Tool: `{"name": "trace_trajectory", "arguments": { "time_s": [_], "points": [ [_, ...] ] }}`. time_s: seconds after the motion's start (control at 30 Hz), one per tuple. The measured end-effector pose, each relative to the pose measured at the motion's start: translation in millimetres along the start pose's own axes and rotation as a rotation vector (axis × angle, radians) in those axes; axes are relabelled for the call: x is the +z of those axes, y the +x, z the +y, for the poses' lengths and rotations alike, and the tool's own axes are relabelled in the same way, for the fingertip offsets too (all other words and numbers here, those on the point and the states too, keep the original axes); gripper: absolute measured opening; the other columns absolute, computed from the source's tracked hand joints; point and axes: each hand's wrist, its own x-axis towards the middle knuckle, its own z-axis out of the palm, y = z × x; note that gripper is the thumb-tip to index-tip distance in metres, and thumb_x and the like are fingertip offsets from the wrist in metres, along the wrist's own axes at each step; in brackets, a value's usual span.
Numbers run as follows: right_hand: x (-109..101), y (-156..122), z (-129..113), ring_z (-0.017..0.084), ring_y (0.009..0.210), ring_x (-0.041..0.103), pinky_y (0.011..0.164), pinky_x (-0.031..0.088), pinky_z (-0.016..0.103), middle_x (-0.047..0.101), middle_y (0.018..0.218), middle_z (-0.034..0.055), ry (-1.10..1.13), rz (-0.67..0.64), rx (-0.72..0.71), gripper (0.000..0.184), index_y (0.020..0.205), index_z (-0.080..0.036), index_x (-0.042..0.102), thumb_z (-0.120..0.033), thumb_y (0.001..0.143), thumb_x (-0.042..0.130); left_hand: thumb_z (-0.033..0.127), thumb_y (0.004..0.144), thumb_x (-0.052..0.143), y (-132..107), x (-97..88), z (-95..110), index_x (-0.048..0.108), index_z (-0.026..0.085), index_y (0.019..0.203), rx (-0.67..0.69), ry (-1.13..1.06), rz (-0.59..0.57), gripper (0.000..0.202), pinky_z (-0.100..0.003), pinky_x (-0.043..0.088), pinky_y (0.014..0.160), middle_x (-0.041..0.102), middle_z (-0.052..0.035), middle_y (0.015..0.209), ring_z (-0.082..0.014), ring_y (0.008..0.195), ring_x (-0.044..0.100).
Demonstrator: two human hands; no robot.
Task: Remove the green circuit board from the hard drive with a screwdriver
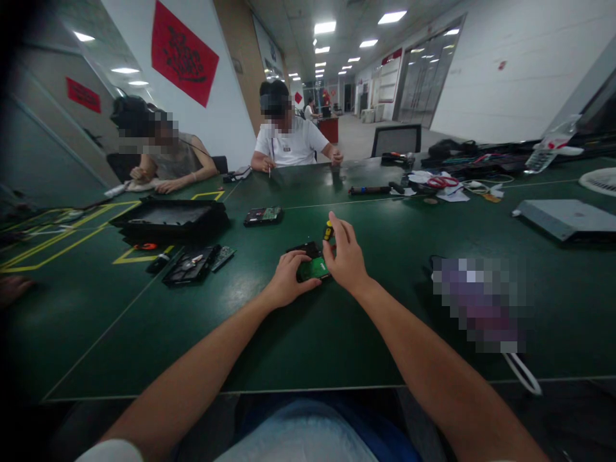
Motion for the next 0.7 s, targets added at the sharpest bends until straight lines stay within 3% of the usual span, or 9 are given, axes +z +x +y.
{"name": "trace_trajectory", "arguments": {
  "time_s": [0.23,0.7],
  "points": [
    [-1.8,0.6,0.8,0.024,0.099,0.069,0.082,0.070,0.046,0.054,0.141,0.0121,-0.002,-0.010,-0.009,0.065,0.161,-0.037,0.038,-0.027,0.101,0.060,0.050,0.081,0.086,-0.6,-1.4,2.6,0.065,0.024,0.128,-0.002,0.000,0.003,0.058,-0.056,0.043,0.118,0.058,-0.0121,0.146,-0.0363,0.139,0.049],
    [-2.0,0.2,0.4,0.028,0.114,0.066,0.086,0.069,0.047,0.050,0.147,0.0130,-0.012,-0.035,-0.039,0.073,0.167,-0.039,0.029,-0.022,0.101,0.055,0.049,0.080,0.087,-0.5,-1.3,3.1,0.065,0.023,0.127,0.003,-0.011,0.008,0.057,-0.057,0.043,0.118,0.058,-0.0127,0.144,-0.0364,0.139,0.049]
  ]
}}
